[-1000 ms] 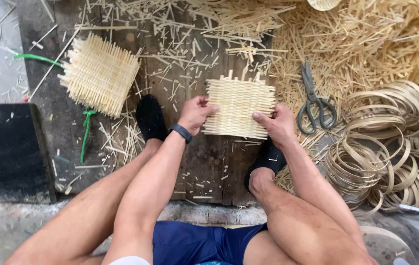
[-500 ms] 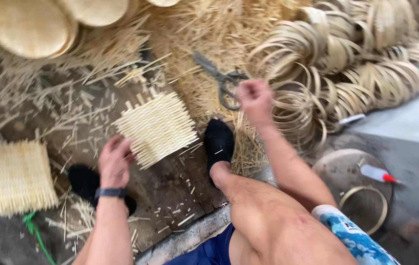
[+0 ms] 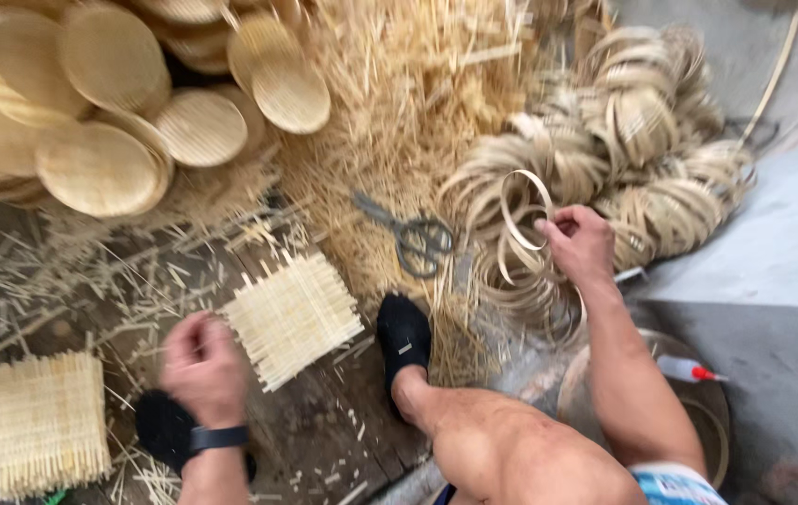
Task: The person assembles small woven bamboo bowls by placing a circular bamboo base onto a square woven mat, trimming excess strands with shears, and fitting a circular rim around the edge. The process is repeated for multiple units.
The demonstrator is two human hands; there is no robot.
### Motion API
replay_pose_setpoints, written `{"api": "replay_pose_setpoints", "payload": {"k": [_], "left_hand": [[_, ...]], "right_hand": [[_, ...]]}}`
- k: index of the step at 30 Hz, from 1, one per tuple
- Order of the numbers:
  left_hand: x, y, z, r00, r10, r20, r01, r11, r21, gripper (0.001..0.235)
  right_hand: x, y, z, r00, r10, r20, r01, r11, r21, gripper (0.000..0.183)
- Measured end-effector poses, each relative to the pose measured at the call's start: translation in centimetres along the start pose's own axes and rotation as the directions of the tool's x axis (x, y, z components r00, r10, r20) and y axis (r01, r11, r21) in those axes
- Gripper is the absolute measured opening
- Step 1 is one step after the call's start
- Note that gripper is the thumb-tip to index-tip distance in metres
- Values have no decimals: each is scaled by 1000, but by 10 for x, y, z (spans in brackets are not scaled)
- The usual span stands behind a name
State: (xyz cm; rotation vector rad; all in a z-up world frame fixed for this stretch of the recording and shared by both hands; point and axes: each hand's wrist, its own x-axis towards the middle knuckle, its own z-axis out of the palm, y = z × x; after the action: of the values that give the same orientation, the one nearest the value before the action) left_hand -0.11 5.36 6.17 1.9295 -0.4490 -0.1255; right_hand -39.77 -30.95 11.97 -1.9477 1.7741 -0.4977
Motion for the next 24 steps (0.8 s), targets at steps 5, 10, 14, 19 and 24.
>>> {"api": "replay_pose_setpoints", "payload": {"k": [5,10,14,19,24], "left_hand": [[-36,127,54,854,342,392,-186,904,-384,18],[-71,202,66,758,531,379,-343,819,-461,27],[-89,236,67,636,760,133,-706,643,-297,37],[-75,235,47,868,145,474,275,656,-703,27],[-57,198,6,712,-81,698,666,394,-633,17]], "right_hand": [[-7,-78,-66,986,157,64,-164,976,146,26],[-50,-132,-97,998,54,22,-58,952,302,15],[-101,-181,-94,856,-216,470,-105,817,567,24],[-129,-251,-97,742,-541,395,455,840,296,28],[-138,-281,-93,174,-979,103,919,199,341,27]]}}
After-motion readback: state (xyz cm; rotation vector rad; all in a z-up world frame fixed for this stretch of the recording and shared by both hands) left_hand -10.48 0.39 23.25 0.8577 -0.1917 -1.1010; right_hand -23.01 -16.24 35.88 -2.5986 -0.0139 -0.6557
